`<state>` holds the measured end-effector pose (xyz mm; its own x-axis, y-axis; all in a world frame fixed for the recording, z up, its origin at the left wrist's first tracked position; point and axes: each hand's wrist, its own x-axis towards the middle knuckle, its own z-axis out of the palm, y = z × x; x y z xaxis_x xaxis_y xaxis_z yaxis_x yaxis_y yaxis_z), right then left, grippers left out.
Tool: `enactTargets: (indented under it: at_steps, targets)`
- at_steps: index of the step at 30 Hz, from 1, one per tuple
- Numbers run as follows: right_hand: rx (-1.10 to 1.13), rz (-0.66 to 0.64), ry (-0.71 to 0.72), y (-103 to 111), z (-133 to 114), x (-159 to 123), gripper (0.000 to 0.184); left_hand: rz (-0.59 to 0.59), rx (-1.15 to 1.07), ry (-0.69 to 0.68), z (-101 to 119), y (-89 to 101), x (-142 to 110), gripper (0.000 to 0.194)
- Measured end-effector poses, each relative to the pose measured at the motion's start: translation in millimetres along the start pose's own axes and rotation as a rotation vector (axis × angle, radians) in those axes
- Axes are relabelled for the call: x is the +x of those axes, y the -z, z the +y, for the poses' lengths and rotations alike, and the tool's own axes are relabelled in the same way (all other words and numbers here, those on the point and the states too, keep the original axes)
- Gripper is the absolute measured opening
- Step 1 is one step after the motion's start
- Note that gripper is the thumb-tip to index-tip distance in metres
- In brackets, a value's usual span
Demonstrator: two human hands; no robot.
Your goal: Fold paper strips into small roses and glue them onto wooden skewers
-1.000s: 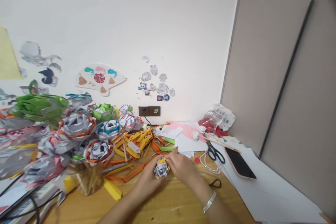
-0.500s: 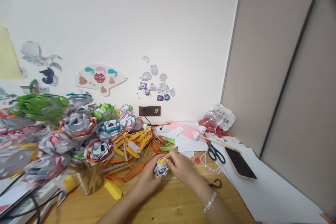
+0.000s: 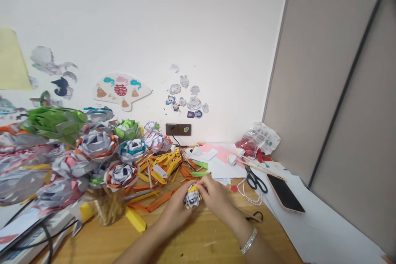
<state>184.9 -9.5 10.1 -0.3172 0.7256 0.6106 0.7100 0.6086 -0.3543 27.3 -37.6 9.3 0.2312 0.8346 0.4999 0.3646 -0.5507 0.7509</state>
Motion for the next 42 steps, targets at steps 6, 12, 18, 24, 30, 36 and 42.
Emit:
enactTargets:
  at_steps: [6, 12, 18, 24, 30, 36, 42]
  targets:
    - [-0.074, 0.027, 0.011, 0.0, -4.5, 0.2, 0.011, 0.012, 0.044, -0.006, -1.4, -1.5, -0.1, 0.05]
    - [-0.096, 0.141, -0.016, -0.6, -5.3, 0.3, 0.017, 0.059, 0.048, -0.008, -10.0, -1.7, 1.4, 0.052]
    - [-0.034, 0.208, 0.117, 2.8, -10.3, 0.4, 0.025, 0.067, 0.051, -0.049, -9.5, -2.3, 0.9, 0.049]
    - [-0.027, 0.265, 0.197, 0.1, -10.4, 1.8, 0.036, 0.065, 0.083, -0.065, -6.3, -1.1, 0.8, 0.05]
    - [-0.071, 0.243, 0.25, 1.0, -9.8, 1.0, 0.033, 0.086, 0.09, -0.071, -4.2, -0.9, 1.2, 0.049]
    - [-0.226, 0.223, 0.308, -1.1, -6.5, -2.1, 0.026, 0.081, 0.085, -0.077, -13.6, -2.9, 0.8, 0.051]
    - [-0.305, 0.176, 0.32, -4.8, 1.0, -4.5, 0.024, 0.068, 0.07, -0.078, -14.2, -2.4, 1.2, 0.049]
